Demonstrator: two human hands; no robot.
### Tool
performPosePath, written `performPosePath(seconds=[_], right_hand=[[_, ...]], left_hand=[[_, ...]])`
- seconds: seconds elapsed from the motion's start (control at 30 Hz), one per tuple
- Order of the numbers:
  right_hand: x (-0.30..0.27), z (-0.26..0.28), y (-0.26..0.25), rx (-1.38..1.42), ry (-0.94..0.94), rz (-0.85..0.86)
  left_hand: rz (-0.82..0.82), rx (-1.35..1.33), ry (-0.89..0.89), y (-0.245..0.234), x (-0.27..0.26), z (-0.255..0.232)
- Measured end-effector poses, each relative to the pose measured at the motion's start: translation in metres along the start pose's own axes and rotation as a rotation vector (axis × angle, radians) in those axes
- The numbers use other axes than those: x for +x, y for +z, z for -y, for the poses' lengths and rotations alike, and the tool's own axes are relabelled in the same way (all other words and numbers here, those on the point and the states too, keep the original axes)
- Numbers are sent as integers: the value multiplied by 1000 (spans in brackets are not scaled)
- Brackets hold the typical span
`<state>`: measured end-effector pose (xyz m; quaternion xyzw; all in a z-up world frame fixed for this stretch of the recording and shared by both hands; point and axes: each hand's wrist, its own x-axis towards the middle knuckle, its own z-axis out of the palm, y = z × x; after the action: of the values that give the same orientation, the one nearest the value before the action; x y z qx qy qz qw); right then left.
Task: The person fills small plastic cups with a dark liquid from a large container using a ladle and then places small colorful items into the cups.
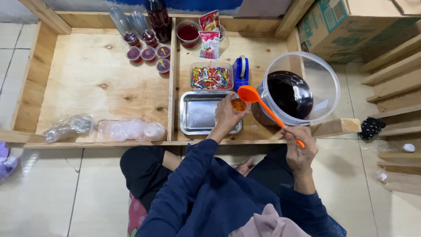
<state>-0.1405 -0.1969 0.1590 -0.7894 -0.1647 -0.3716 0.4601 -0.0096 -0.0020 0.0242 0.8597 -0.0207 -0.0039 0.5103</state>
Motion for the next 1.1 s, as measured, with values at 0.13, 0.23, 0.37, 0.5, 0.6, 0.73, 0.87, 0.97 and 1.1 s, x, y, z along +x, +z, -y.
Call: performPosePath(seconds=[0.13,0.23,0.37,0.5,0.6,0.73,0.87,0.97,1.1], right_hand=[[0,-11,-18,-15,35,-105],[3,-22,-24,-18,98,-277],[6,-35,-22,-231,238,-272],[-10,-85,-21,-481,168,-116],[-28,-123,-16,-581,198,-62],[-25,-119,-12,-569,280,-56],[-16,-113,-17,-313,565,-216],[-1,-94,-22,-149,601,-324],[6,-84,-32,16,613,-421]], left_hand=[[5,17,-3,6,3,1],[-2,26,27,11,3,3],[7,19,41,15,1,5],[14,23,40,11,-3,0],[35,15,15,4,-5,-3],[28,46,25,4,-4,0],[37,50,7,8,-3,5],[45,46,-4,9,-4,2],[73,52,-14,6,-10,-6]])
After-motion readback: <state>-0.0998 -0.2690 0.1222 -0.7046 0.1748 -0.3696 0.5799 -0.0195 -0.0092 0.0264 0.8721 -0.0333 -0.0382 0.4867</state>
